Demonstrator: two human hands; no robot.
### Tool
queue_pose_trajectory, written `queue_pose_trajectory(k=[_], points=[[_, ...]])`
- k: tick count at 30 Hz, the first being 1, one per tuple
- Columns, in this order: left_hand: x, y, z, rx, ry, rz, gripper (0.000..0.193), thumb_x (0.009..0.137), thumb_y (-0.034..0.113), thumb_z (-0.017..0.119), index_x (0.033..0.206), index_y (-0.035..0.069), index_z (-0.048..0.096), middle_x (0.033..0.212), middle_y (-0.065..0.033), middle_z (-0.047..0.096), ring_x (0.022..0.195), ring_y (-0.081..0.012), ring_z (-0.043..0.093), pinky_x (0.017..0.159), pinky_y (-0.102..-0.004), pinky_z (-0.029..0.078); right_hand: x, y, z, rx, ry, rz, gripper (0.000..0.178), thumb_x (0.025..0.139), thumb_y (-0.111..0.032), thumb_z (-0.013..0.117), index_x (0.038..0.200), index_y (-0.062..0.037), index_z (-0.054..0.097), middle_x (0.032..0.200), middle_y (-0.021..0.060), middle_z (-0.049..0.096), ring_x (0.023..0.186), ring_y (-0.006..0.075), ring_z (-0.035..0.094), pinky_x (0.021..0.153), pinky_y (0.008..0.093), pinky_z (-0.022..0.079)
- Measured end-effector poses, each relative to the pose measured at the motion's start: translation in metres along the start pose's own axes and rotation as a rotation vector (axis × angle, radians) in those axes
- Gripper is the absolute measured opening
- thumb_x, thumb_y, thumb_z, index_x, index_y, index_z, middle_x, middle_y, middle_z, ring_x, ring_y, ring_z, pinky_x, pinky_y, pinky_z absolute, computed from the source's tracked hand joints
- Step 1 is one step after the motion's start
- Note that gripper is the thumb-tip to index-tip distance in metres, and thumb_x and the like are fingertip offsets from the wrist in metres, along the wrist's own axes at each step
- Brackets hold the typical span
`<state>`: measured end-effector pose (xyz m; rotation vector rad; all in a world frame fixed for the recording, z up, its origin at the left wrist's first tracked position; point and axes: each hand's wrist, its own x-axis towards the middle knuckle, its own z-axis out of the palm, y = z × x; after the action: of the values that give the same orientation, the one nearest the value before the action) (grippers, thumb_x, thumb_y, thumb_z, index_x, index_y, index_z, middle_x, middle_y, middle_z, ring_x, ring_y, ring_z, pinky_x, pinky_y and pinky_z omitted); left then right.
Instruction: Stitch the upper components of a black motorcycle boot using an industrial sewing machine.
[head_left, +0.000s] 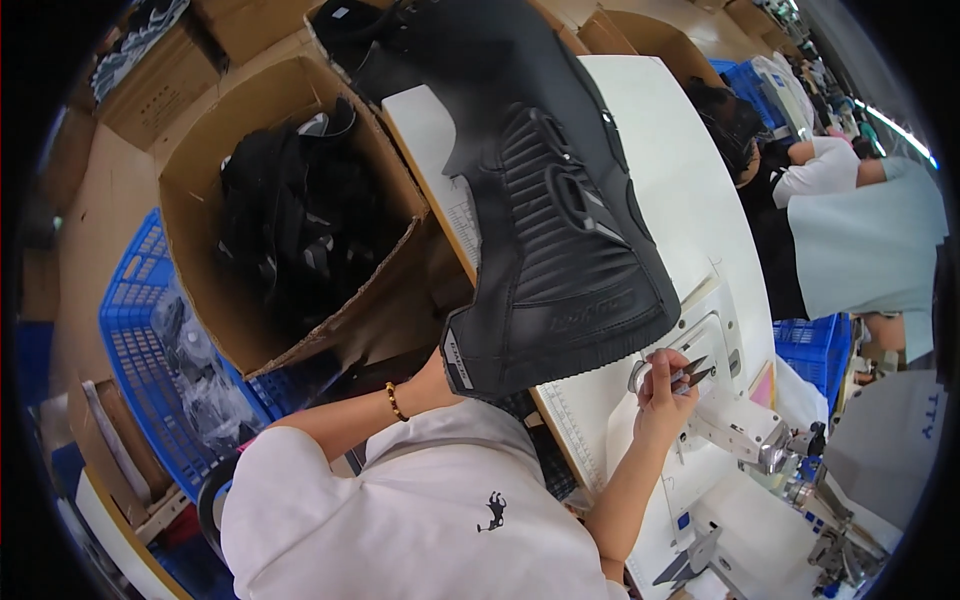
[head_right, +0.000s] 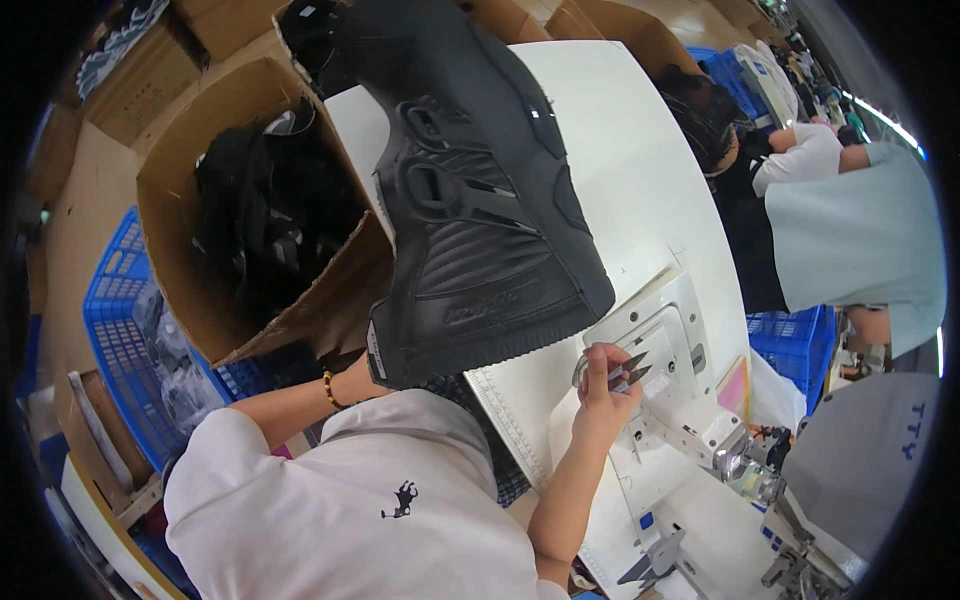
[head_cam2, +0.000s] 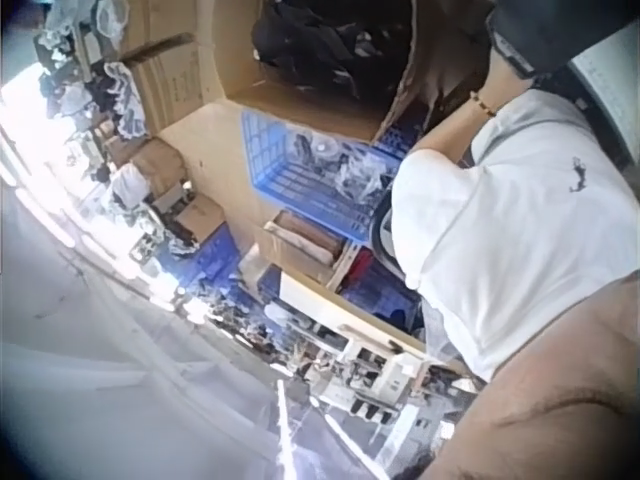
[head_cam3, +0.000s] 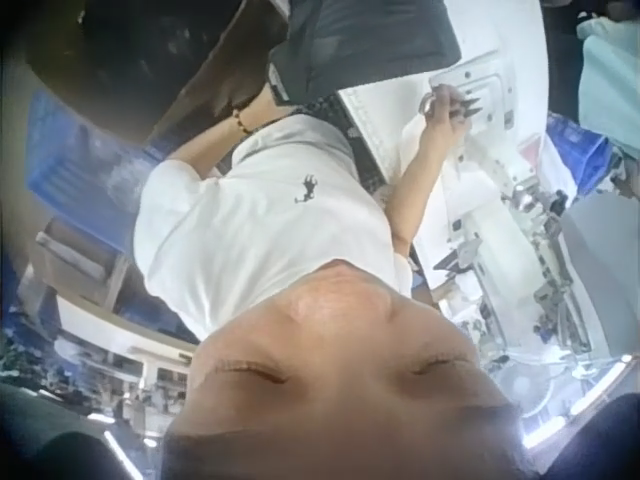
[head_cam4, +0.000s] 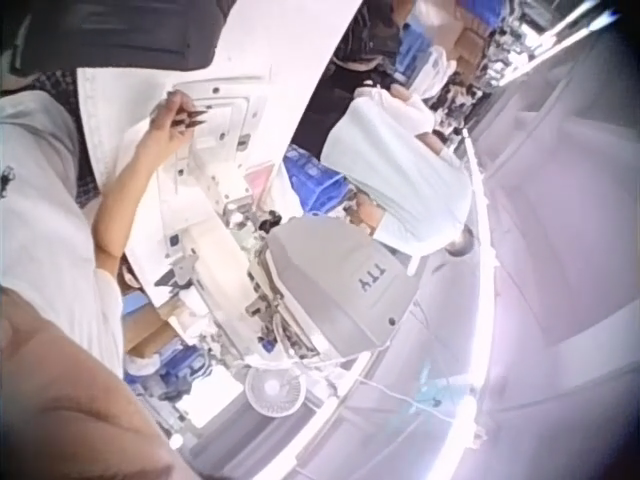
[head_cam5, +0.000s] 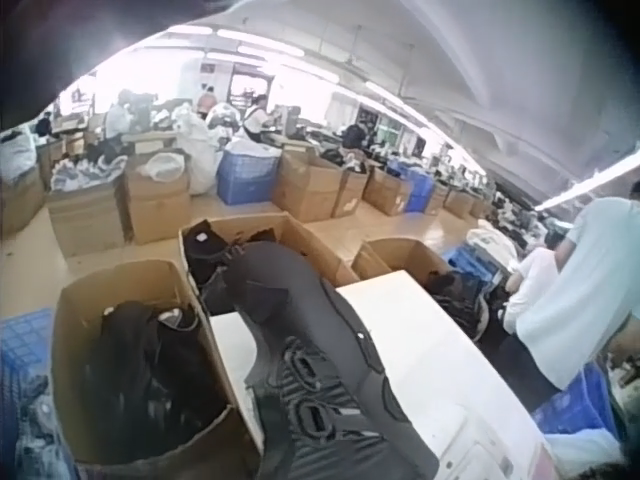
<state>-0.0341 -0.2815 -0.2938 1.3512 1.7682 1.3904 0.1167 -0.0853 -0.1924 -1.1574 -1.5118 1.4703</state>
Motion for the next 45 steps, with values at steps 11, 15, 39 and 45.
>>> queue_pose_trajectory(k=[11, 15, 39, 45], points=[[0.023, -0.010, -0.014, -1.430, 0.477, -0.711, 0.040, 0.086, 0.041, 0.044, 0.088, 0.003, 0.055, 0.085, -0.0081, 0.058, 0.077, -0.0163, 0.054, 0.070, -0.0259, 0.043, -0.030, -0.005, 0.029, 0.083, -0.267, -0.044, 0.027, 0.071, -0.011, 0.070, 0.087, -0.0009, 0.051, 0.068, 0.0061, 0.055, 0.050, 0.0071, 0.046, 0.044, 0.0184, 0.034], [0.049, 0.008, -0.069, -1.322, 0.339, -0.508, 0.060, 0.084, 0.059, 0.027, 0.088, 0.005, 0.054, 0.071, -0.0041, 0.056, 0.061, -0.0118, 0.050, 0.057, -0.0215, 0.039, -0.043, -0.009, 0.046, 0.114, -0.409, -0.120, 0.046, 0.066, -0.029, 0.075, 0.093, -0.0043, 0.046, 0.067, 0.0028, 0.049, 0.048, 0.0079, 0.044, 0.038, 0.0183, 0.030], [0.093, 0.067, -0.044, -1.054, 0.277, -0.247, 0.026, 0.084, 0.021, 0.055, 0.102, 0.001, 0.057, 0.093, -0.0021, 0.060, 0.081, -0.0066, 0.054, 0.073, -0.0198, 0.044, -0.061, -0.047, 0.068, 0.509, -0.316, 0.264, 0.026, 0.077, -0.008, 0.060, 0.098, 0.0010, 0.048, 0.063, 0.0006, 0.048, 0.042, 0.0051, 0.036, 0.038, 0.0176, 0.028], [0.092, 0.086, -0.032, -1.272, 0.310, -0.405, 0.025, 0.084, 0.021, 0.055, 0.100, 0.002, 0.058, 0.094, -0.0041, 0.060, 0.083, -0.0097, 0.057, 0.075, -0.0222, 0.046, -0.066, -0.056, 0.074, 0.583, -0.307, 0.168, 0.034, 0.075, -0.009, 0.062, 0.103, 0.0020, 0.046, 0.066, 0.0021, 0.050, 0.046, 0.0053, 0.038, 0.043, 0.0186, 0.033]])
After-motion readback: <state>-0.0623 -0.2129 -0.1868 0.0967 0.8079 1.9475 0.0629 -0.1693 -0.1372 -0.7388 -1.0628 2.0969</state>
